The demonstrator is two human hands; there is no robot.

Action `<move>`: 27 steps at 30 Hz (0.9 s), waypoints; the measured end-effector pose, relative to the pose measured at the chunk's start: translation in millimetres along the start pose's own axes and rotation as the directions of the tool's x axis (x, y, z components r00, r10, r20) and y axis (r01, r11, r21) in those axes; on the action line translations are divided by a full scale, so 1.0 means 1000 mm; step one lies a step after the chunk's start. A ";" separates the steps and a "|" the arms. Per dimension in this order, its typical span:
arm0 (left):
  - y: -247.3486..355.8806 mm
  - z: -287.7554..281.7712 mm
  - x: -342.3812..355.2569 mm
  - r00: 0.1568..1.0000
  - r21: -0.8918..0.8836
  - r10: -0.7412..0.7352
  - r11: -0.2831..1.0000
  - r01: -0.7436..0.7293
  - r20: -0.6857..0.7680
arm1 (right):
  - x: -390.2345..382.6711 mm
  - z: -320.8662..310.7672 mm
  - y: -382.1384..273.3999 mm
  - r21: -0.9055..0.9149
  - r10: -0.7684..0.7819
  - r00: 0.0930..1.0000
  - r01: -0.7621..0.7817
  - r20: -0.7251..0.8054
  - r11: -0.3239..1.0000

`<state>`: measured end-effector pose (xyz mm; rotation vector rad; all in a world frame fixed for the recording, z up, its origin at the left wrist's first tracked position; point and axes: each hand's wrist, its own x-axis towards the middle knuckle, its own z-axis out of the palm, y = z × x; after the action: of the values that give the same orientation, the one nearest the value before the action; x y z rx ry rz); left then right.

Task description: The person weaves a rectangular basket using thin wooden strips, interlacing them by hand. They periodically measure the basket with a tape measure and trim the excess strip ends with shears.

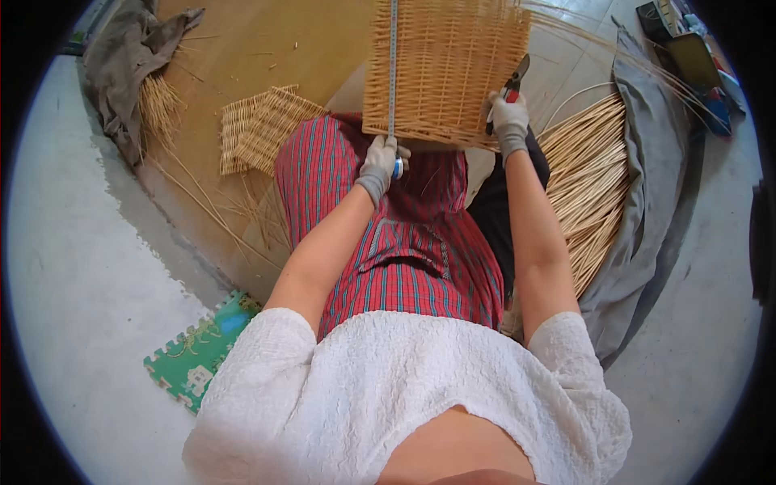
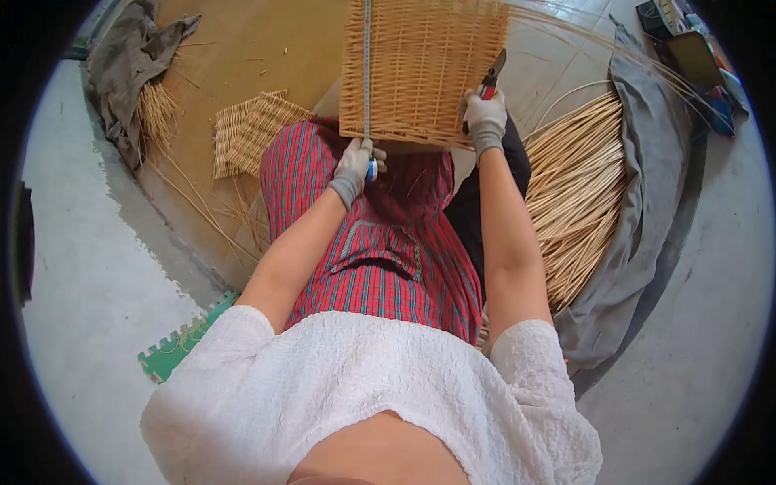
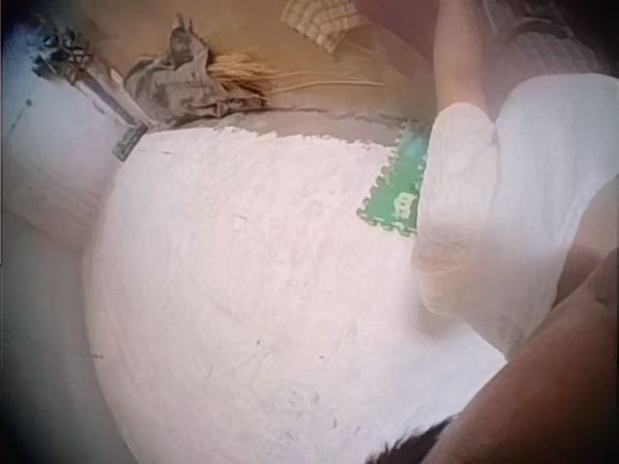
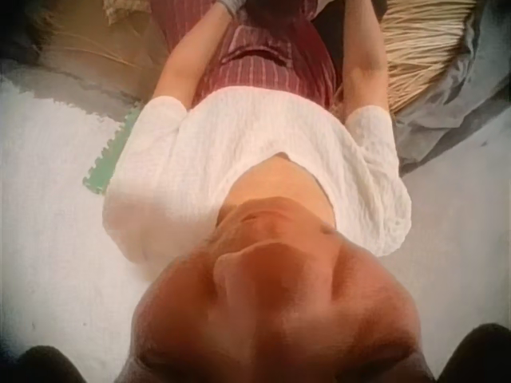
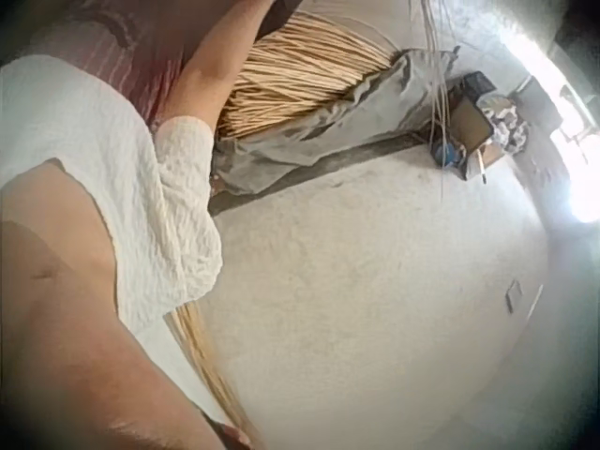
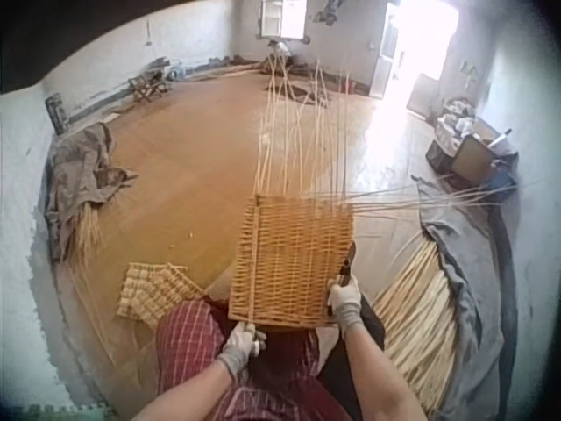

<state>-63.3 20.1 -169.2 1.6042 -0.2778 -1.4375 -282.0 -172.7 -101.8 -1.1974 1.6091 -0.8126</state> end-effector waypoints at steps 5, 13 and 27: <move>0.012 0.011 -0.007 0.999 -0.031 -0.041 0.999 0.041 -0.002 | 0.006 -0.005 0.012 0.168 -0.011 0.999 0.020 -0.053 0.986; 0.007 0.019 -0.023 0.999 -0.061 0.028 0.998 -0.029 -0.018 | -0.030 -0.009 0.009 -0.232 -0.132 0.963 0.077 -0.234 0.970; 0.127 -0.068 -0.018 0.521 0.091 0.811 0.517 -0.851 0.267 | -0.269 -0.037 -0.001 -0.133 0.156 0.925 -0.116 0.347 0.984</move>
<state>41.3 -3.6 -71.0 1.1672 -1.1982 -0.7724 -294.0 82.3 -9.4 -1.2152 1.4296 -0.3929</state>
